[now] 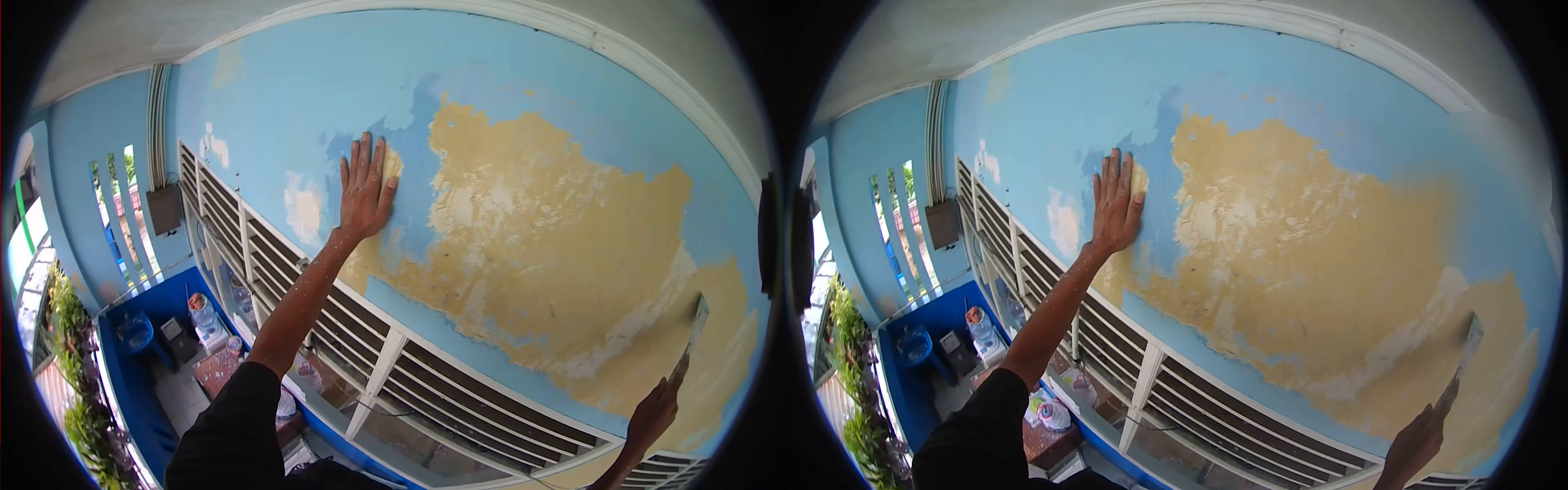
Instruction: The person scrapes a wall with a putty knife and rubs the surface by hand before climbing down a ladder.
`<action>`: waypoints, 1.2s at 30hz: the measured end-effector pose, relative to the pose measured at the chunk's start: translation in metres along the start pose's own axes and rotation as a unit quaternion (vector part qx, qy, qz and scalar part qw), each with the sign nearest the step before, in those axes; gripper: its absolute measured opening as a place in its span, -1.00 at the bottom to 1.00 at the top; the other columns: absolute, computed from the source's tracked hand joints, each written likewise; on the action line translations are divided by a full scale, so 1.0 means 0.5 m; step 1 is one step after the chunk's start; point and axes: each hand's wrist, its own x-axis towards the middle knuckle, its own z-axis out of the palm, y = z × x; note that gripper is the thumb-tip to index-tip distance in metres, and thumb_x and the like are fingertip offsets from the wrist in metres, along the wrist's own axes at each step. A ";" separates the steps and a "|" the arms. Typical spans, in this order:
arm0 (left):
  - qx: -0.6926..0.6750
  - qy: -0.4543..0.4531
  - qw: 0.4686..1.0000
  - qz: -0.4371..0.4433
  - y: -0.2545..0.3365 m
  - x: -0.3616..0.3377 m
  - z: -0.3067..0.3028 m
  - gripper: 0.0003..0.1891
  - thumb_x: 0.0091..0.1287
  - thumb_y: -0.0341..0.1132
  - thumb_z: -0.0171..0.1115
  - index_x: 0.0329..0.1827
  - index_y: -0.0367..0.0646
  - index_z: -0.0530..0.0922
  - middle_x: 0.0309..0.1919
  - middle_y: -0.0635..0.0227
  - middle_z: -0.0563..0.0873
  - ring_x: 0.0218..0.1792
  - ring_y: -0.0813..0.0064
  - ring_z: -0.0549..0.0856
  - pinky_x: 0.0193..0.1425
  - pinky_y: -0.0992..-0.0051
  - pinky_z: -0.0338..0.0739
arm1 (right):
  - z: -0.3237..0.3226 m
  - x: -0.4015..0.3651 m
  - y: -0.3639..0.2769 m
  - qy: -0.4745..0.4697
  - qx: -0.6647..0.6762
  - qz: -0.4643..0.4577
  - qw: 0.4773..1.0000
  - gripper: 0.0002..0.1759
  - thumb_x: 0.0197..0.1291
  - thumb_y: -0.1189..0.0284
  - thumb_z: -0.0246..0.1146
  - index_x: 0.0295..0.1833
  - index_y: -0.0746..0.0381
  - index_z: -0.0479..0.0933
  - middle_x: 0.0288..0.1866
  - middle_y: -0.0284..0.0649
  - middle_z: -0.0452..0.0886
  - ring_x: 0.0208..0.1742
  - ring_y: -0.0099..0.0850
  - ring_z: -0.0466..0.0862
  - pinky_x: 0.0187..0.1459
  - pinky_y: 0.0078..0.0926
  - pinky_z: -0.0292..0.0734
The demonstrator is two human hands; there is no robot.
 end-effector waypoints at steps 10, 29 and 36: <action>-0.111 -0.182 0.973 -0.091 0.166 -0.326 -0.030 -0.14 0.54 0.07 0.07 0.72 -0.15 -0.10 0.71 -0.02 -0.15 0.69 -0.13 -0.16 0.65 -0.21 -0.22 | 0.035 -0.184 -0.318 -0.342 0.527 0.090 0.772 -0.69 0.55 0.24 0.02 0.14 0.23 0.44 -0.60 -0.43 0.36 -0.73 -0.70 0.30 -0.73 -0.70 0.14; -0.660 -0.021 0.581 -0.476 0.225 -0.248 -0.055 -0.60 0.53 -0.12 0.28 0.12 -0.32 0.47 -0.40 0.22 0.77 -0.50 0.49 0.76 -0.42 0.52 0.68 | 0.184 -0.284 -0.710 -0.471 0.661 0.155 0.563 -0.41 0.48 0.49 0.03 0.58 0.36 0.26 -0.49 -0.36 0.46 -0.69 -0.70 0.33 -0.73 -0.72 0.23; -0.647 -0.004 0.596 -0.474 0.230 -0.242 -0.055 -0.66 0.52 -0.15 0.29 0.03 -0.30 0.53 -0.45 0.28 0.74 -0.54 0.58 0.70 -0.48 0.57 0.60 | 0.176 -0.282 -0.714 -0.477 0.659 0.151 0.562 -0.41 0.50 0.47 0.00 0.59 0.36 0.23 -0.49 -0.39 0.45 -0.69 -0.74 0.29 -0.72 -0.73 0.22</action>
